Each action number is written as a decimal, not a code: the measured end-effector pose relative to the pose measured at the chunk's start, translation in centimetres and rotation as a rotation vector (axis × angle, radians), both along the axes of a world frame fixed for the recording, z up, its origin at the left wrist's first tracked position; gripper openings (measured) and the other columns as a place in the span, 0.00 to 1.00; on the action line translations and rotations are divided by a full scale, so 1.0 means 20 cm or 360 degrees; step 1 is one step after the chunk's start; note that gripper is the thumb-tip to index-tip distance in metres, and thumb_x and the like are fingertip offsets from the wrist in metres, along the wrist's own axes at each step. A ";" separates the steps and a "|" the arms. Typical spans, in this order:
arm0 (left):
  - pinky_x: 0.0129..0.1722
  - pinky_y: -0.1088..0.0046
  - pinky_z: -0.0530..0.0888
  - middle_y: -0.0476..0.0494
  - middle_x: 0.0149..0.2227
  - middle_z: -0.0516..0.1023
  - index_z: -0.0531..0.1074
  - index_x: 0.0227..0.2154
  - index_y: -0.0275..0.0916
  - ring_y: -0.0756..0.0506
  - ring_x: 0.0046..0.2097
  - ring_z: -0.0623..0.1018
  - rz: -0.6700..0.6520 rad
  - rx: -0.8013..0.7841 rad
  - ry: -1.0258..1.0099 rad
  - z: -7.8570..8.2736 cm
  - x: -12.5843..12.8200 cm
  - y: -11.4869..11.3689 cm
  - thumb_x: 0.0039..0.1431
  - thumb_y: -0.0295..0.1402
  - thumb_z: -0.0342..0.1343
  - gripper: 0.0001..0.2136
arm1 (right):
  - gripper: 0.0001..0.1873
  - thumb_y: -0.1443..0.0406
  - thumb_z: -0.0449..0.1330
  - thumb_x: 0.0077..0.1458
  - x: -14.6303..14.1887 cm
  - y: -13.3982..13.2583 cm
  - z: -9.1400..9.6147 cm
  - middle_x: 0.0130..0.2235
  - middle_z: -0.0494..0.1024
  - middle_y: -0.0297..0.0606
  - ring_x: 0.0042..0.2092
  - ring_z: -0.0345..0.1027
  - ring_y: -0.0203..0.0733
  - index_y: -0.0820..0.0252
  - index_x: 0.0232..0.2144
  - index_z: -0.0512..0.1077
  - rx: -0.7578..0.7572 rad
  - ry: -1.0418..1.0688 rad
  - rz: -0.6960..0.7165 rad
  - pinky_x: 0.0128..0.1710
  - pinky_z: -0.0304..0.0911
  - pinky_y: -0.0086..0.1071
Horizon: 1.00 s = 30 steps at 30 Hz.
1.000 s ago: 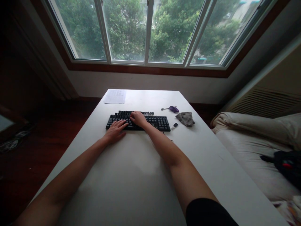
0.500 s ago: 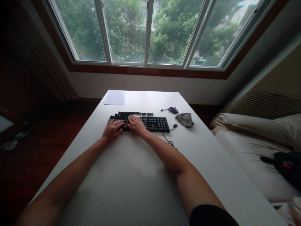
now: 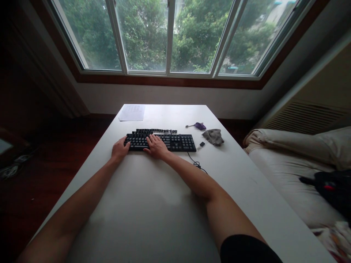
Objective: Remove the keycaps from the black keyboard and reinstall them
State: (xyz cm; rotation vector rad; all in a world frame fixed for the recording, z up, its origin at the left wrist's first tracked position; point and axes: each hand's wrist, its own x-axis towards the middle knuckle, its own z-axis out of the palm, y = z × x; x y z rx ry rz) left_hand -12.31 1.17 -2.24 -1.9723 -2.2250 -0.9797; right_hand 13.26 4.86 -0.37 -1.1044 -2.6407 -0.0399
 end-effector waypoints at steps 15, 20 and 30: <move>0.61 0.56 0.68 0.34 0.59 0.75 0.69 0.60 0.37 0.36 0.58 0.75 -0.0138 -0.0009 0.0009 0.01 -0.02 -0.02 0.66 0.40 0.53 0.22 | 0.15 0.59 0.57 0.64 -0.10 0.40 0.21 0.48 0.82 0.43 0.50 0.74 0.47 0.53 0.47 0.80 -0.0441 0.0195 -0.0788 0.46 0.66 0.34; 0.61 0.56 0.69 0.35 0.57 0.75 0.70 0.58 0.37 0.37 0.58 0.75 -0.0161 0.0007 -0.0002 0.02 -0.03 -0.02 0.65 0.40 0.54 0.22 | 0.15 0.58 0.60 0.60 -0.17 0.47 0.19 0.48 0.81 0.46 0.49 0.75 0.49 0.55 0.44 0.81 -0.0525 0.0124 -0.0896 0.45 0.68 0.35; 0.67 0.52 0.60 0.37 0.68 0.61 0.64 0.65 0.42 0.33 0.68 0.63 -0.0422 -0.0098 0.0131 0.00 -0.03 -0.02 0.60 0.50 0.59 0.32 | 0.15 0.56 0.62 0.59 -0.20 0.49 0.15 0.47 0.82 0.45 0.50 0.75 0.47 0.53 0.44 0.81 -0.0535 0.0212 -0.0901 0.46 0.67 0.34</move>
